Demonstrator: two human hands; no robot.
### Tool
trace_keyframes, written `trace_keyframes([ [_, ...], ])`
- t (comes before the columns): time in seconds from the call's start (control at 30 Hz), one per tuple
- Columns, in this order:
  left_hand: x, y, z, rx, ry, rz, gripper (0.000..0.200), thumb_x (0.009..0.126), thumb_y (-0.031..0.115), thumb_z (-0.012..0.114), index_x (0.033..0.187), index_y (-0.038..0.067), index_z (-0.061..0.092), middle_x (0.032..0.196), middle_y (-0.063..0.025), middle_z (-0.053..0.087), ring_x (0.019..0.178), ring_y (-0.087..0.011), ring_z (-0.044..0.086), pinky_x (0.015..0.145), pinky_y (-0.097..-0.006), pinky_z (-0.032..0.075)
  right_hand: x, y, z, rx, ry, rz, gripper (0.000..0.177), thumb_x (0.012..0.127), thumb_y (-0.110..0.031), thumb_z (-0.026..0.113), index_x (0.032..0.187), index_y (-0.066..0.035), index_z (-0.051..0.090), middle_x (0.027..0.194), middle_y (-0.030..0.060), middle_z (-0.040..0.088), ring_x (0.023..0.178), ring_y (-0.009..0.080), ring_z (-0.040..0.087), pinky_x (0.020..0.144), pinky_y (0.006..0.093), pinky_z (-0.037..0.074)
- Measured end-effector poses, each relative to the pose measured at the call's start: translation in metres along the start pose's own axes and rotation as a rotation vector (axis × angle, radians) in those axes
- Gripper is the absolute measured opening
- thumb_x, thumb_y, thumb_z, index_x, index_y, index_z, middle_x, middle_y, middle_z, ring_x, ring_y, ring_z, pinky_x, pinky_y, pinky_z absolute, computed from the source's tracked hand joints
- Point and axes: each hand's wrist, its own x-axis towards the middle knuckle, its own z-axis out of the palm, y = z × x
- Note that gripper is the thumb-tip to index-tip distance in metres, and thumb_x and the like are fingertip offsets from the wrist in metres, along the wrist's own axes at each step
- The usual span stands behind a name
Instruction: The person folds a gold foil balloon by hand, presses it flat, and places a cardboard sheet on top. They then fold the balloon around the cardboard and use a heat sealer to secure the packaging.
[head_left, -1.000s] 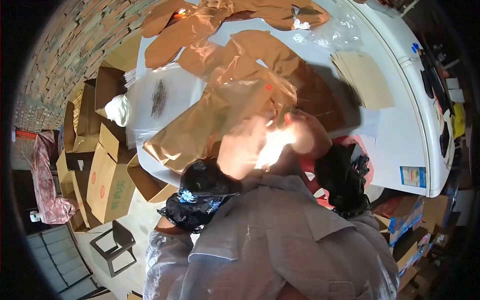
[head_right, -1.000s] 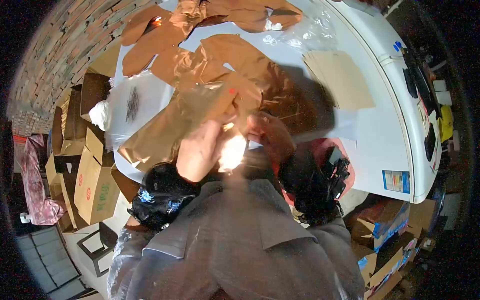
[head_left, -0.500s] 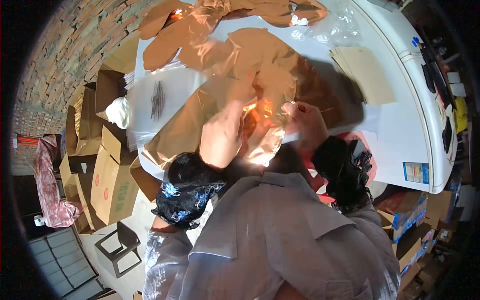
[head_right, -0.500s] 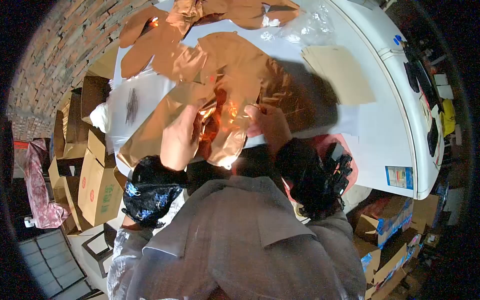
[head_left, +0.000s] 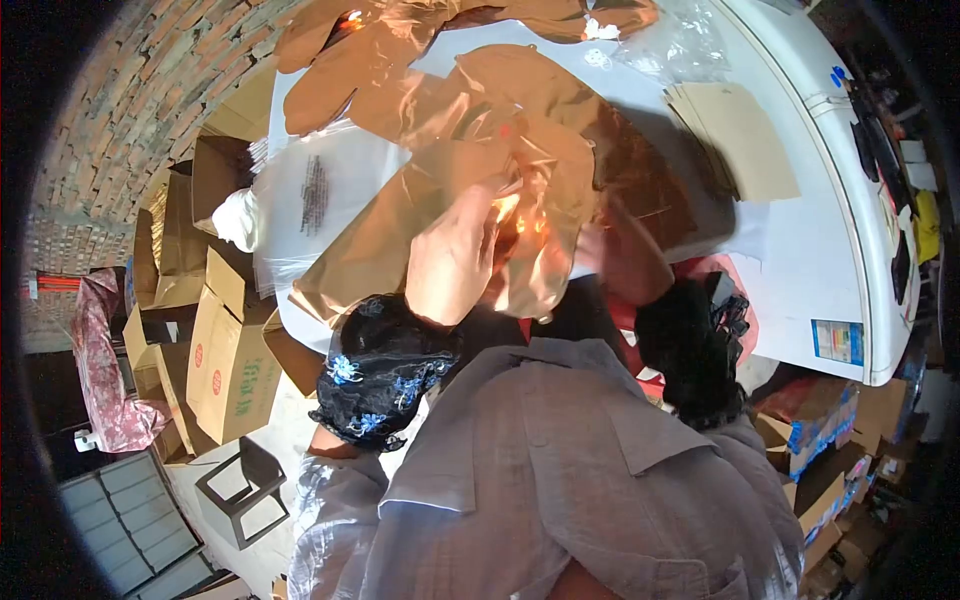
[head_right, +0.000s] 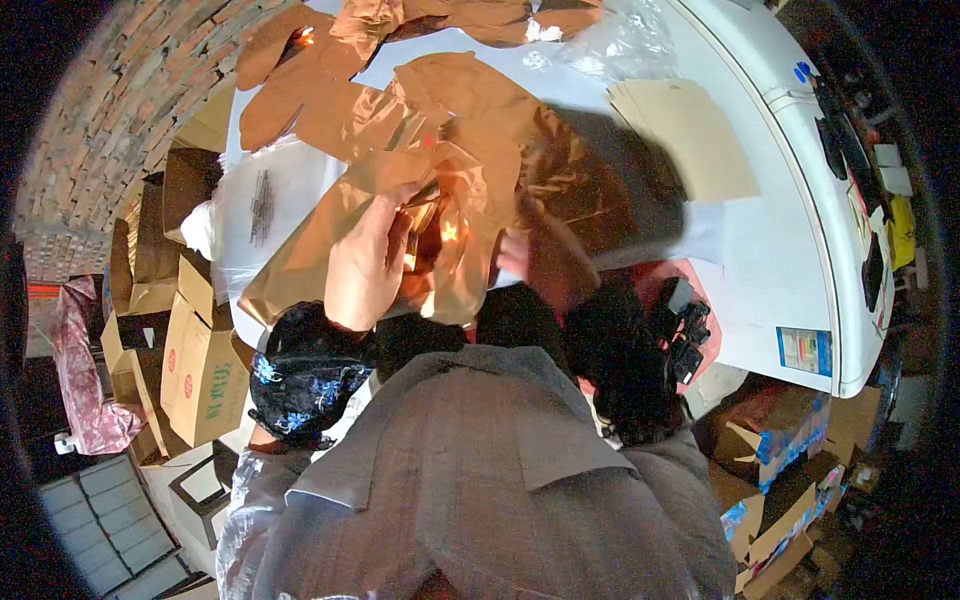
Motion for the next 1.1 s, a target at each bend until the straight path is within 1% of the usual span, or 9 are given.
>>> trace_keyframes([
  [0.13, 0.002, 0.005, 0.002, -0.005, 0.007, -0.001, 0.034, 0.090, 0.003, 0.057, 0.123, 0.012, 0.054, 0.106, -0.0186, 0.064, 0.095, -0.0400, 0.063, 0.074, -0.0425, 0.053, -0.015, 0.022, -0.002, -0.504, -0.235, -0.206, 0.038, 0.092, -0.027, 0.062, 0.118, 0.001, 0.057, 0.097, 0.0111, 0.067, 0.082, 0.0190, 0.068, 0.078, 0.0293, 0.057],
  [0.23, 0.005, -0.001, 0.006, -0.028, 0.048, 0.062, 0.048, 0.079, 0.000, 0.061, 0.124, 0.015, 0.052, 0.101, -0.0143, 0.064, 0.090, -0.0365, 0.064, 0.069, -0.0434, 0.052, -0.024, 0.008, 0.018, -0.449, -0.056, 0.107, 0.030, 0.093, -0.019, 0.058, 0.115, 0.002, 0.058, 0.100, 0.0140, 0.068, 0.086, 0.0204, 0.069, 0.078, 0.0312, 0.058],
  [0.53, 0.012, 0.009, 0.013, -0.130, 0.163, 0.020, 0.026, 0.093, 0.006, 0.057, 0.118, 0.011, 0.058, 0.097, -0.0159, 0.066, 0.087, -0.0342, 0.067, 0.070, -0.0380, 0.053, -0.016, 0.017, 0.027, -0.426, -0.031, -0.030, 0.037, 0.093, -0.023, 0.057, 0.122, 0.000, 0.053, 0.107, 0.0138, 0.063, 0.077, 0.0206, 0.067, 0.073, 0.0331, 0.059],
  [0.67, 0.017, 0.010, 0.006, -0.101, 0.113, -0.091, 0.019, 0.095, 0.011, 0.055, 0.113, 0.010, 0.058, 0.093, -0.0172, 0.065, 0.082, -0.0345, 0.066, 0.069, -0.0406, 0.052, -0.010, 0.016, 0.019, -0.732, -0.078, -0.030, 0.029, 0.094, -0.027, 0.057, 0.102, 0.000, 0.065, 0.081, 0.0036, 0.062, 0.070, 0.0112, 0.060, 0.065, 0.0249, 0.054],
  [0.87, 0.075, 0.023, -0.067, -0.243, 0.226, -0.032, 0.017, 0.092, 0.012, 0.055, 0.109, 0.010, 0.058, 0.083, -0.0163, 0.065, 0.077, -0.0359, 0.065, 0.062, -0.0422, 0.051, 0.004, 0.028, 0.013, -0.473, 0.050, -0.097, 0.037, 0.100, -0.033, 0.045, 0.078, -0.004, 0.052, 0.074, 0.0023, 0.055, 0.068, 0.0126, 0.057, 0.070, 0.0294, 0.054],
  [0.97, 0.087, 0.050, -0.067, 0.058, 0.327, 0.475, 0.025, 0.087, 0.014, 0.059, 0.111, 0.009, 0.060, 0.087, -0.0169, 0.065, 0.085, -0.0352, 0.065, 0.070, -0.0418, 0.052, -0.014, 0.010, 0.041, -0.090, 0.030, 0.020, 0.035, 0.102, -0.037, 0.042, 0.099, -0.004, 0.054, 0.091, 0.0071, 0.058, 0.081, 0.0188, 0.061, 0.080, 0.0348, 0.054],
  [1.0, 0.082, 0.060, -0.056, 0.144, 0.355, 0.605, 0.029, 0.085, 0.015, 0.061, 0.113, 0.008, 0.060, 0.090, -0.0169, 0.065, 0.088, -0.0351, 0.065, 0.074, -0.0419, 0.051, -0.009, 0.017, 0.024, -0.374, -0.090, -0.187, 0.035, 0.102, -0.037, 0.042, 0.103, -0.004, 0.054, 0.095, 0.0077, 0.059, 0.084, 0.0195, 0.061, 0.081, 0.0356, 0.054],
  [1.03, 0.072, 0.063, -0.046, -0.008, 0.071, 0.606, 0.030, 0.083, 0.016, 0.061, 0.112, 0.007, 0.061, 0.092, -0.0147, 0.064, 0.085, -0.0336, 0.064, 0.077, -0.0437, 0.050, -0.004, 0.023, 0.003, -0.658, -0.214, -0.393, 0.036, 0.102, -0.037, 0.042, 0.108, -0.004, 0.054, 0.098, 0.0082, 0.059, 0.087, 0.0203, 0.061, 0.083, 0.0364, 0.053],
  [1.1, 0.047, 0.055, -0.012, -0.227, -0.424, 0.528, 0.034, 0.081, 0.017, 0.060, 0.114, 0.007, 0.062, 0.097, -0.0126, 0.062, 0.089, -0.0323, 0.061, 0.084, -0.0448, 0.048, -0.008, 0.039, -0.019, -0.169, -0.238, -0.227, 0.036, 0.102, -0.036, 0.038, 0.114, -0.005, 0.053, 0.103, 0.0094, 0.058, 0.094, 0.0203, 0.060, 0.088, 0.0357, 0.051],
])
